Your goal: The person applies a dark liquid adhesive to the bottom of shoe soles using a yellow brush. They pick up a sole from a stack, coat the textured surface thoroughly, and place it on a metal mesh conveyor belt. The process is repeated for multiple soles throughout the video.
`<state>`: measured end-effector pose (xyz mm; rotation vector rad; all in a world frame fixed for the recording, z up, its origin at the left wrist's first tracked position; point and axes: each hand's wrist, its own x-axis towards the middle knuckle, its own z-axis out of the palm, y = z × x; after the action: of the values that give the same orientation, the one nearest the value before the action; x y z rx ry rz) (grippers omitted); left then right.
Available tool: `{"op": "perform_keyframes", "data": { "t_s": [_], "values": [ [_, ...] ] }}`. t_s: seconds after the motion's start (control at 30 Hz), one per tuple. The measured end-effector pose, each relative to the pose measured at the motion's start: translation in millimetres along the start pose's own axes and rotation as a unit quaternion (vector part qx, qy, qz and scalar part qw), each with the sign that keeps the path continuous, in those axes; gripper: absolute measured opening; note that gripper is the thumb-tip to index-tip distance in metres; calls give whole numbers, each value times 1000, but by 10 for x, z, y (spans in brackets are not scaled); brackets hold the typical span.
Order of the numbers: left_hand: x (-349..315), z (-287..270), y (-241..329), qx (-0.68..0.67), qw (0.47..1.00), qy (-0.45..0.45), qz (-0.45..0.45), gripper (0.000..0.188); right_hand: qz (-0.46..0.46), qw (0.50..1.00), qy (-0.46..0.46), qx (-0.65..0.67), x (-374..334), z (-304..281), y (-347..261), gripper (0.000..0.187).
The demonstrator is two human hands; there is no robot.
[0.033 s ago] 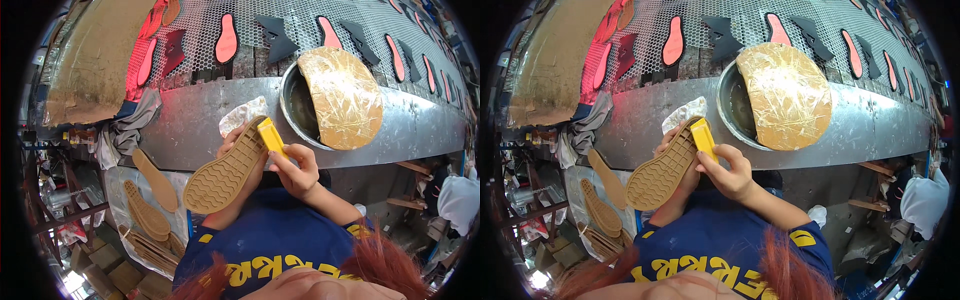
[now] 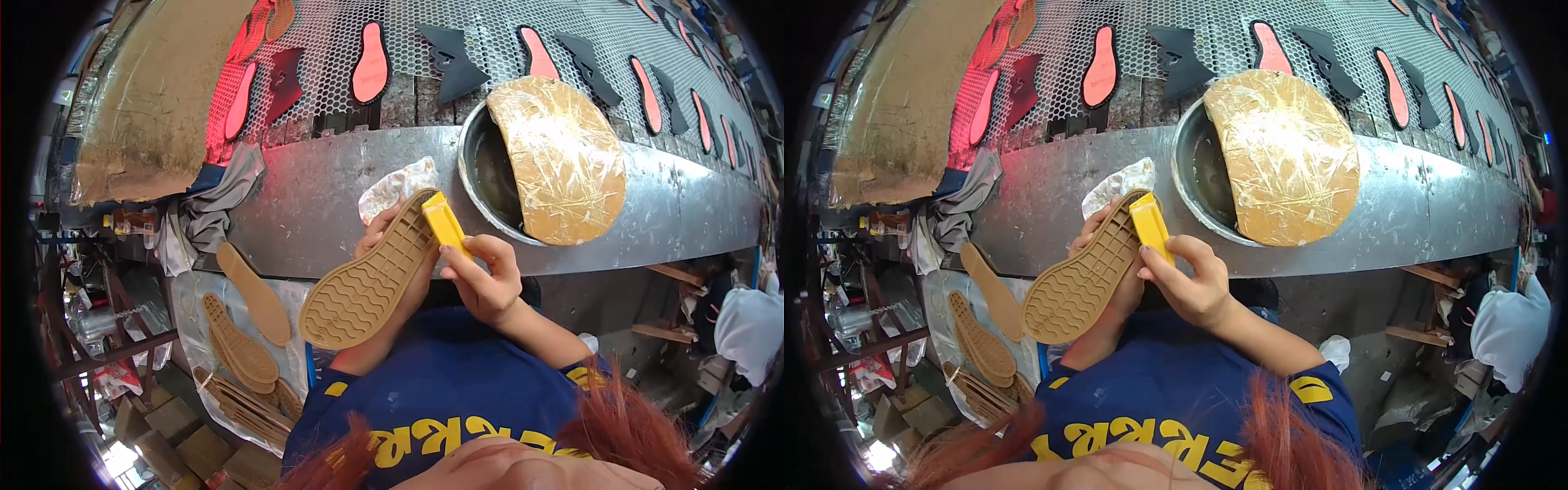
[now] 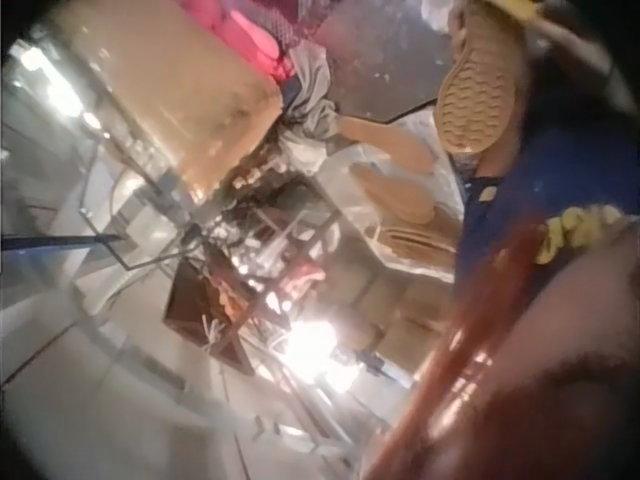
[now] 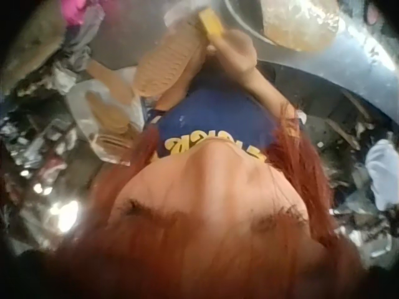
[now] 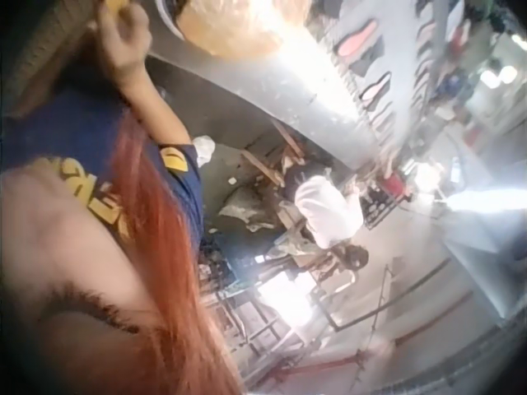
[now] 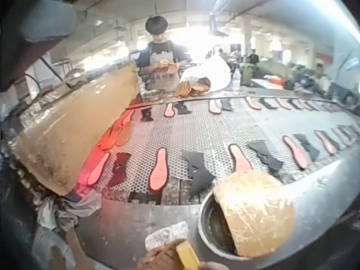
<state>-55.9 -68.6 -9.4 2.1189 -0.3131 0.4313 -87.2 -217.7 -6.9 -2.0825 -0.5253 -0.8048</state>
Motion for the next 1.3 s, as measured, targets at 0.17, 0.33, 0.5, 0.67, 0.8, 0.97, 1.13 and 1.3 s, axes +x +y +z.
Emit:
{"op": "perform_keyframes", "data": {
  "t_s": [0.17,0.33,0.5,0.67,0.8,0.97,1.13,1.3],
  "values": [
    [-38,49,1,-93,993,31,-58,43,18,1000,-10,-9,8,-18,-29,24],
    [25,-22,28,25,999,-14,19,51,36,999,-17,-10,3,-63,-74,23],
    [-56,49,-26,-162,983,-13,-86,55,3,999,17,31,-23,-112,-128,28],
    [-162,91,-101,-468,874,12,-127,63,-41,996,-15,78,12,-114,-149,28],
    [-95,-31,-182,-163,984,-68,-19,72,-36,999,-3,39,68,-15,-87,29],
    [-114,-34,-40,-591,791,-23,-157,58,-58,996,-16,60,85,76,-170,30],
    [-108,57,-226,-581,786,-9,-211,53,-117,979,-70,149,168,101,-377,30],
    [-125,77,-286,-540,823,18,-175,71,-96,984,-90,119,130,56,-361,28]
  ]
}}
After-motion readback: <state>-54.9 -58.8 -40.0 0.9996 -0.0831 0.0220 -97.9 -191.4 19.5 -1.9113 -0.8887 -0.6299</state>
